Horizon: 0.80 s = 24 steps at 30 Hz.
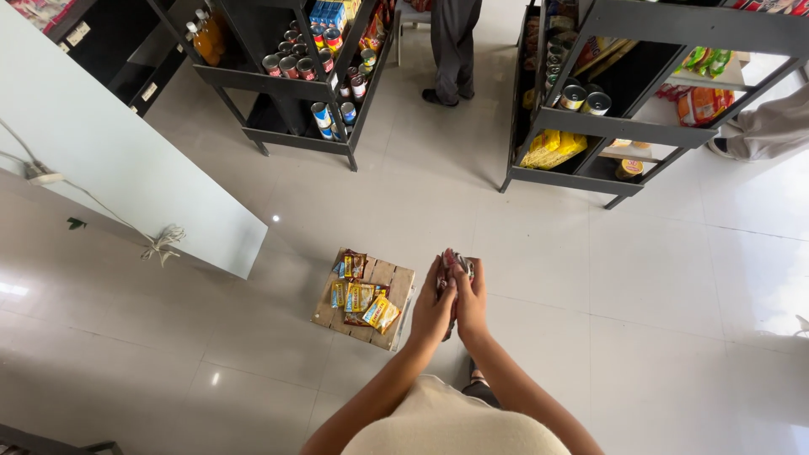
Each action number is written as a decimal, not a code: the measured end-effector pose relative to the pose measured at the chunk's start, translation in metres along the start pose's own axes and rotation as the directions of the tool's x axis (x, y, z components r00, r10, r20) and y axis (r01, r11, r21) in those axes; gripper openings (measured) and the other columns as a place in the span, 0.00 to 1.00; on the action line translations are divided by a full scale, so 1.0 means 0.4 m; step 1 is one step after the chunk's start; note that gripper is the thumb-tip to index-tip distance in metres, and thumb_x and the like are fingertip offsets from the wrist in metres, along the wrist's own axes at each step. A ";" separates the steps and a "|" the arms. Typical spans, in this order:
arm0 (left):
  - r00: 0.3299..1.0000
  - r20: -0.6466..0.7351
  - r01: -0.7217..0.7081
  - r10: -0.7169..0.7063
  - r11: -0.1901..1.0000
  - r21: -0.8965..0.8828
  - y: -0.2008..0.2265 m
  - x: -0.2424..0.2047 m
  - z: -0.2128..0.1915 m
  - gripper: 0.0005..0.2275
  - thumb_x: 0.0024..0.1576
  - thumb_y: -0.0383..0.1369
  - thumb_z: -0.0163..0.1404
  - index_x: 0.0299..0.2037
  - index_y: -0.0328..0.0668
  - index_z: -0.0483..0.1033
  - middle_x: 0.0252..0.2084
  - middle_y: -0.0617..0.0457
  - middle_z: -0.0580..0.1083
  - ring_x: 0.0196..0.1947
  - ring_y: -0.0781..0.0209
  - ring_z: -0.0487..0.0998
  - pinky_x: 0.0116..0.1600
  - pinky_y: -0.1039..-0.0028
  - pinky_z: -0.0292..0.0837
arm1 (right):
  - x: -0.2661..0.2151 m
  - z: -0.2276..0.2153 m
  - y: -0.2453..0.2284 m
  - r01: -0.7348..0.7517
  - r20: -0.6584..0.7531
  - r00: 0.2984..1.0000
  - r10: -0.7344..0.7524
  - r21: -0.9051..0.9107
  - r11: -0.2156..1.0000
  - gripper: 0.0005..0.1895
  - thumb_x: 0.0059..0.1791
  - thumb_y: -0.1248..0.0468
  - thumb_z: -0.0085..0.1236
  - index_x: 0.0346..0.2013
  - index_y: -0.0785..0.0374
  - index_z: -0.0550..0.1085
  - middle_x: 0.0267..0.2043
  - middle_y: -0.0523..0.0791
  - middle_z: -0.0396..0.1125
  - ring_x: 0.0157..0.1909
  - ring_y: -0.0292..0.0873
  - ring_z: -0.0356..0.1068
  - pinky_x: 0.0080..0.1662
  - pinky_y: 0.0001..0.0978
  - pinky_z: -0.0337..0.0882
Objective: The person is sorting various snack packets from a stool and placing them into bins on a grocery shelf.
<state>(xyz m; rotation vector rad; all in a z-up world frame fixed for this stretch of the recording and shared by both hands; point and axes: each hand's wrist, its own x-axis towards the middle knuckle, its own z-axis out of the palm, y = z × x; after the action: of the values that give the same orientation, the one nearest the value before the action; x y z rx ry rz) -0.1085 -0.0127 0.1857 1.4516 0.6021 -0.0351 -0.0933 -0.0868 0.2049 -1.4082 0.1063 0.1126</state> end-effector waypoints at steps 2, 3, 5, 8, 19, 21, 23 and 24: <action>1.000 0.006 0.017 -0.017 1.000 -0.022 -0.014 0.001 0.030 0.30 0.65 0.55 0.33 0.75 0.56 0.52 0.72 0.34 0.59 0.71 0.33 0.59 0.72 0.47 0.56 | 0.008 -0.033 0.016 -0.002 -0.006 1.000 0.001 -0.014 1.000 0.05 0.54 0.60 0.50 0.40 0.56 0.69 0.31 0.41 0.58 0.37 0.39 0.58 0.45 0.32 0.64; 0.999 0.014 0.031 -0.031 0.998 -0.048 -0.018 0.004 0.051 0.29 0.65 0.55 0.33 0.75 0.56 0.53 0.72 0.35 0.60 0.71 0.34 0.59 0.72 0.48 0.56 | 0.018 -0.053 0.020 0.000 -0.011 1.000 -0.001 -0.030 1.000 0.04 0.54 0.60 0.50 0.40 0.56 0.69 0.30 0.41 0.58 0.36 0.39 0.58 0.45 0.32 0.64; 0.999 0.028 0.043 -0.041 0.996 -0.072 -0.024 0.013 0.090 0.29 0.65 0.55 0.32 0.75 0.56 0.54 0.72 0.35 0.60 0.71 0.35 0.59 0.72 0.49 0.56 | 0.009 -0.085 0.003 -0.003 -0.021 1.000 0.002 -0.047 0.999 0.04 0.54 0.60 0.50 0.39 0.55 0.69 0.28 0.41 0.57 0.34 0.38 0.57 0.43 0.32 0.65; 0.997 0.040 0.073 -0.068 0.990 -0.121 -0.032 0.027 0.141 0.29 0.65 0.55 0.32 0.74 0.55 0.55 0.72 0.37 0.60 0.72 0.36 0.60 0.72 0.51 0.56 | 0.024 -0.145 0.028 -0.017 -0.017 1.000 0.016 -0.080 0.997 0.04 0.54 0.59 0.51 0.39 0.53 0.70 0.27 0.40 0.56 0.33 0.38 0.57 0.41 0.33 0.65; 0.994 0.050 0.103 -0.098 0.991 -0.090 -0.039 -0.029 0.241 0.30 0.65 0.57 0.32 0.74 0.55 0.55 0.73 0.38 0.59 0.72 0.37 0.58 0.70 0.49 0.59 | 0.132 -0.254 0.077 -0.009 -0.027 1.000 -0.011 -0.630 0.776 0.13 0.52 0.48 0.53 0.46 0.48 0.68 0.39 0.54 0.67 0.47 0.66 0.70 0.53 0.54 0.68; 0.997 0.005 0.080 -0.080 0.990 -0.114 -0.038 -0.002 0.235 0.33 0.63 0.60 0.35 0.73 0.47 0.56 0.72 0.32 0.58 0.73 0.31 0.55 0.72 0.43 0.52 | 0.131 -0.257 0.082 0.028 0.026 1.000 -0.016 -0.619 0.785 0.13 0.52 0.48 0.53 0.47 0.47 0.68 0.39 0.54 0.67 0.47 0.66 0.71 0.52 0.55 0.69; 0.996 -0.028 0.076 -0.081 0.989 -0.124 -0.104 0.029 0.232 0.29 0.65 0.55 0.36 0.69 0.44 0.59 0.70 0.32 0.61 0.70 0.31 0.60 0.69 0.43 0.59 | 0.123 -0.259 0.093 0.053 0.074 0.997 -0.010 -0.612 0.789 0.13 0.52 0.49 0.53 0.48 0.45 0.69 0.40 0.54 0.67 0.47 0.66 0.71 0.51 0.55 0.69; 0.996 -0.051 0.065 -0.072 0.989 -0.130 -0.140 0.044 0.228 0.25 0.67 0.50 0.37 0.65 0.41 0.62 0.68 0.32 0.65 0.66 0.31 0.66 0.65 0.43 0.65 | 0.119 -0.258 0.101 0.080 0.113 0.993 -0.014 -0.601 0.796 0.12 0.53 0.49 0.53 0.49 0.44 0.70 0.40 0.54 0.67 0.47 0.65 0.71 0.51 0.55 0.69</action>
<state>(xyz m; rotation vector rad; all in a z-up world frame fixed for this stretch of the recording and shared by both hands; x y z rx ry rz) -0.0815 -0.0998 0.1272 1.3108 0.6876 -0.0097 -0.0527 -0.1814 0.1423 -2.0472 -0.0610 0.1891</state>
